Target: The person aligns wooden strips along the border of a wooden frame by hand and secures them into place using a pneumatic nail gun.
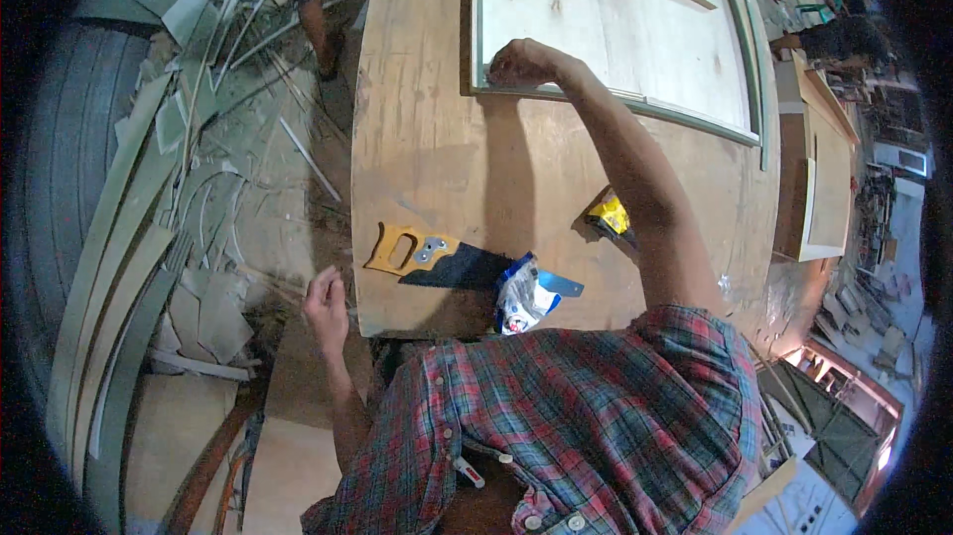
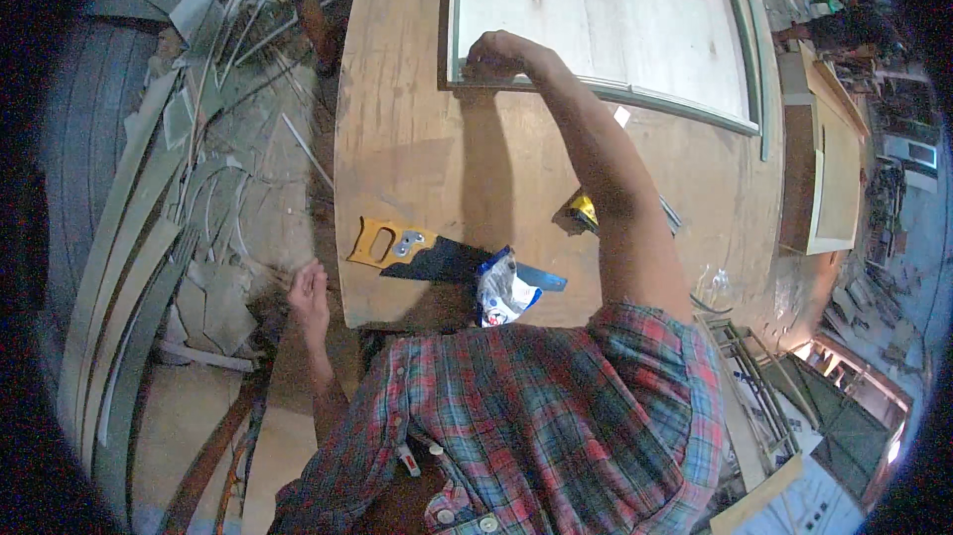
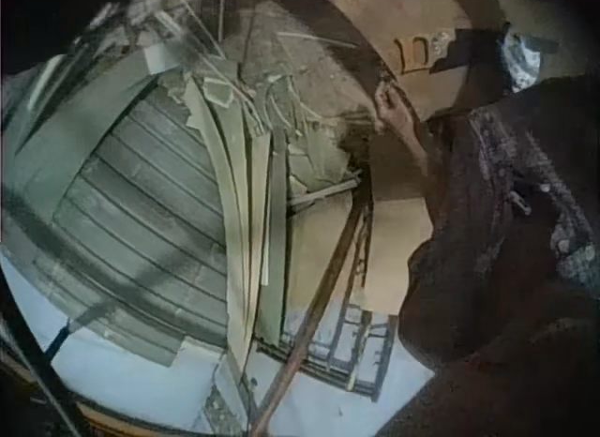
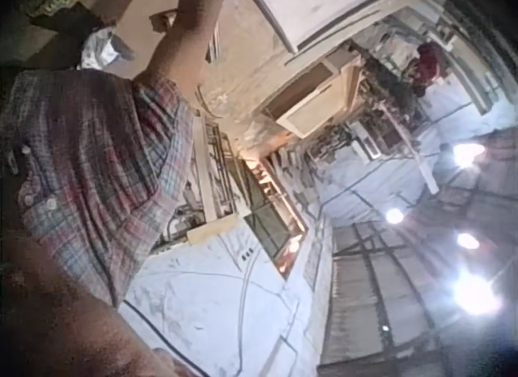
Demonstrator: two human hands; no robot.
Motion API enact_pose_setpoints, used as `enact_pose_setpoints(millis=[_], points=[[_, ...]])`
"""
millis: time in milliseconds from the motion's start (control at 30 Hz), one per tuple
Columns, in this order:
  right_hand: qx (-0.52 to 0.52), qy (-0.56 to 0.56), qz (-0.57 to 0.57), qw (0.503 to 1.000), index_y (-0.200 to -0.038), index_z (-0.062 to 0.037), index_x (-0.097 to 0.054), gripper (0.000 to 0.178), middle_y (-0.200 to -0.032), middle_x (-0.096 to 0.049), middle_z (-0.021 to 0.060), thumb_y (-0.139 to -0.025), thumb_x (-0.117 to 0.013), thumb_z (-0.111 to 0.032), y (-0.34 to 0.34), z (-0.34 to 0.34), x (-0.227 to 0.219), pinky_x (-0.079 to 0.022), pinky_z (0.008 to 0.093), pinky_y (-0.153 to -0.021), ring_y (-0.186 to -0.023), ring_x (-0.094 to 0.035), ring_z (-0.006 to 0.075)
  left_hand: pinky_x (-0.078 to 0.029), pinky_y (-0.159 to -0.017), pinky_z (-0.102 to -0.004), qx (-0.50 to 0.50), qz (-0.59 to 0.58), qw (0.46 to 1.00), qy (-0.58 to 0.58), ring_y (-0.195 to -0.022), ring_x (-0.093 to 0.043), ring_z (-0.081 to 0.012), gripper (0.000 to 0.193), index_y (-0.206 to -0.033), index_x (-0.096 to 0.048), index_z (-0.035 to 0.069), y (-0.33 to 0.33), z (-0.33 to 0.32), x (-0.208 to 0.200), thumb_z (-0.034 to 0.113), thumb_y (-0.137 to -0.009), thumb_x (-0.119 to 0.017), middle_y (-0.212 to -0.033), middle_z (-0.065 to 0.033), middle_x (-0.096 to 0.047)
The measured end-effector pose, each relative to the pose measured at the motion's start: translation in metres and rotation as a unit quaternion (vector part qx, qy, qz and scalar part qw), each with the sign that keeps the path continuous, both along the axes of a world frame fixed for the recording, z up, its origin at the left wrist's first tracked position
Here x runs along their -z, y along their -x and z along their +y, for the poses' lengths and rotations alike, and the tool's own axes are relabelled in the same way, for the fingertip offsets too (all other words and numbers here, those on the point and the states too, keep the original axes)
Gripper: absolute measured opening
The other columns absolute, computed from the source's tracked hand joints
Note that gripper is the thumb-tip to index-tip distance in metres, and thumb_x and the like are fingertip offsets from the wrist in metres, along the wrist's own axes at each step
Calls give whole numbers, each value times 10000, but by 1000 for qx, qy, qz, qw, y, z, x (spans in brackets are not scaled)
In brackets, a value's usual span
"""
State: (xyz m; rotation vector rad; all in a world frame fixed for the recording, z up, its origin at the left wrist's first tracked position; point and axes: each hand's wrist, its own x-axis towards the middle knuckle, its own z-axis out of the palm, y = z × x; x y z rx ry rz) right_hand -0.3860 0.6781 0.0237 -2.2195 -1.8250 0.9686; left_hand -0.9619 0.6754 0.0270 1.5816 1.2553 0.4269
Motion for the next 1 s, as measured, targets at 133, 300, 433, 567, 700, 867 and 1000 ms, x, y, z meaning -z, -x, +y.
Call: enact_pose_setpoints(millis=[133,300,433,567,700,867,1000], points=[[1,-9,70,998,-1040,-67,-741,257,-998,-741,118,-926,-684,-290,7,8,-5,-573,416,-837,-922,-708,249,-488,-942,-332,-96,-13,995,-1,-1027,-619,-188,302,-1214,-602,-36,67,-14,47,154,-979,-582,-1118,-112,-657],[35,12,91,995,-1070,-79,-743,258,-1042,-732,121,-901,-707,-271,1,12,-8,-551,429,-875,-960,-693,264,-488,-934,-324,-82,25,994,64,-1018,-621,-189,278,-1193,-617,-30,53,31,58,141,-978,-573,-1113,-104,-657],[-6,-36,83,996,-1038,-80,-745,244,-1010,-736,112,-877,-727,-261,-19,-11,-19,-557,396,-827,-898,-693,245,-484,-951,-333,-14,40,999,32,-1041,-623,-211,257,-1187,-625,-17,-22,93,45,120,-980,-561,-1134,-120,-657],[35,15,116,992,-975,-69,-736,205,-925,-745,96,-792,-747,-161,5,7,17,-537,356,-740,-792,-650,149,-482,-961,-347,-12,-11,1000,-4,-1056,-619,-215,265,-1210,-611,-19,-25,151,98,119,-991,-555,-1177,-133,-641],[133,-36,183,973,-936,-81,-741,170,-834,-730,84,-813,-747,-199,8,-19,6,-516,360,-720,-749,-643,163,-491,-947,-338,4,-108,994,-8,-1064,-614,-197,276,-1216,-594,-44,-104,187,93,114,-994,-559,-1170,-126,-639],[89,3,88,992,-985,-73,-721,228,-897,-720,129,-807,-731,-213,13,-2,-2,-528,358,-744,-770,-659,217,-504,-893,-311,119,-109,985,-60,-1002,-634,-157,277,-1200,-621,-18,-220,183,18,142,-974,-597,-1080,-85,-680],[134,76,76,985,-1034,-74,-729,285,-976,-728,135,-882,-668,-307,6,-5,-31,-541,382,-847,-902,-698,249,-489,-676,-313,140,-176,973,-45,-758,-601,-121,102,-930,-656,30,-264,150,50,126,-921,-626,-826,-75,-657]])
